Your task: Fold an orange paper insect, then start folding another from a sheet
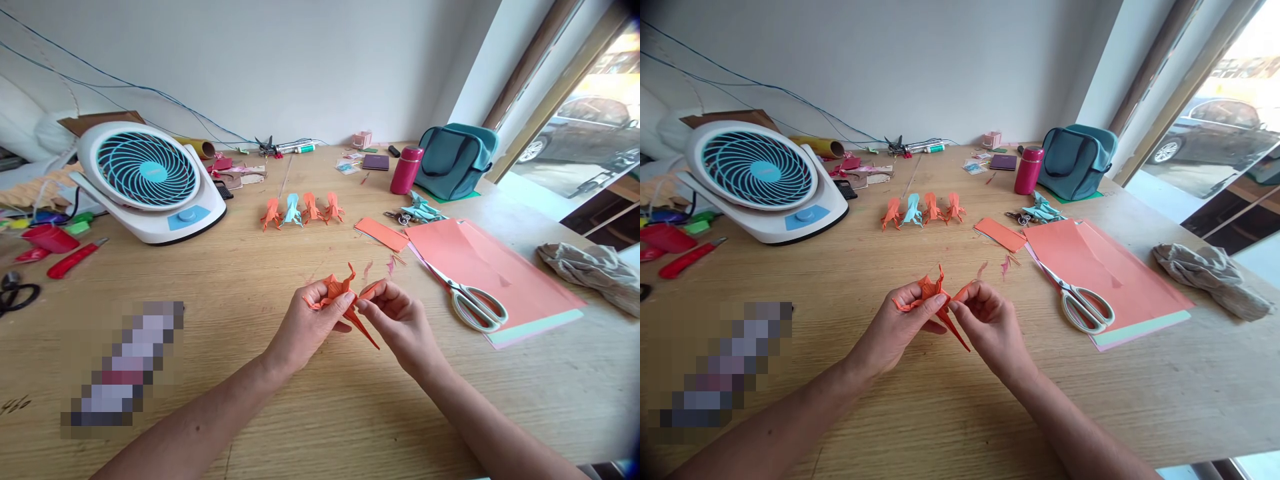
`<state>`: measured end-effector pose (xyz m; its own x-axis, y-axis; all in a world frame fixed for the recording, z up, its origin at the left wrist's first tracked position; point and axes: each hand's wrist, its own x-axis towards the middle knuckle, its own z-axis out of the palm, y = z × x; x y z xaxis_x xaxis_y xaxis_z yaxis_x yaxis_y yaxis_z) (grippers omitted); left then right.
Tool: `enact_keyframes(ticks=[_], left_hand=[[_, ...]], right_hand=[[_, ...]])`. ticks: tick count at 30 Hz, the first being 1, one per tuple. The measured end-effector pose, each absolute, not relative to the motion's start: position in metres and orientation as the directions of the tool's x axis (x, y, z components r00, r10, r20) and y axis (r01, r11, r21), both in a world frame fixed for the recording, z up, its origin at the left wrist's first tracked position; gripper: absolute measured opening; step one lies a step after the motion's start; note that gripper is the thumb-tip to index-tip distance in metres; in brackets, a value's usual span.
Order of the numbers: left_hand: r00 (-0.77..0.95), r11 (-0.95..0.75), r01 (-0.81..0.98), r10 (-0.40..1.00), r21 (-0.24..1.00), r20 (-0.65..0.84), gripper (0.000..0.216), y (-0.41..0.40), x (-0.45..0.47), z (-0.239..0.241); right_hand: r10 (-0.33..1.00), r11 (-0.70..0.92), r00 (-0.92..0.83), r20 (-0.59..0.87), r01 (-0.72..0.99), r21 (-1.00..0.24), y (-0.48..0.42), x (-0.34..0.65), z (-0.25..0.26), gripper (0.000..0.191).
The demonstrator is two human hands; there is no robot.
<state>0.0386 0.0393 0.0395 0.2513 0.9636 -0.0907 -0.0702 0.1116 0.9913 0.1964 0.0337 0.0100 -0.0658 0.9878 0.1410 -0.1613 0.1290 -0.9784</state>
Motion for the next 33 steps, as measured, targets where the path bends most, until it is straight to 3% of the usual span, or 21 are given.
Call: enact_keyframes(ticks=[7, 17, 25, 33], left_hand=[[0.282, 0.085, -0.021, 0.956, 0.996, -0.076, 0.024, 0.038, 0.039, 0.039], [0.211, -0.008, 0.092, 0.978, 0.996, -0.012, 0.022, 0.037, 0.042, 0.034], [0.135, -0.03, 0.028, 0.991, 0.999, 0.026, 0.017, 0.04, 0.041, 0.032], [0.143, -0.076, 0.087, 0.988, 0.993, 0.063, 0.016, 0.044, 0.039, 0.029]], right_hand=[[0.996, -0.004, -0.087, 0.019, -0.26, -0.966, 0.034, 0.196, 0.012, 0.034], [0.997, -0.043, -0.075, -0.022, -0.297, -0.954, 0.034, 0.192, 0.008, 0.035], [0.997, -0.051, -0.068, -0.033, -0.281, -0.958, 0.033, 0.194, 0.008, 0.037], [0.997, -0.061, -0.061, -0.045, -0.294, -0.954, 0.033, 0.193, 0.01, 0.037]])
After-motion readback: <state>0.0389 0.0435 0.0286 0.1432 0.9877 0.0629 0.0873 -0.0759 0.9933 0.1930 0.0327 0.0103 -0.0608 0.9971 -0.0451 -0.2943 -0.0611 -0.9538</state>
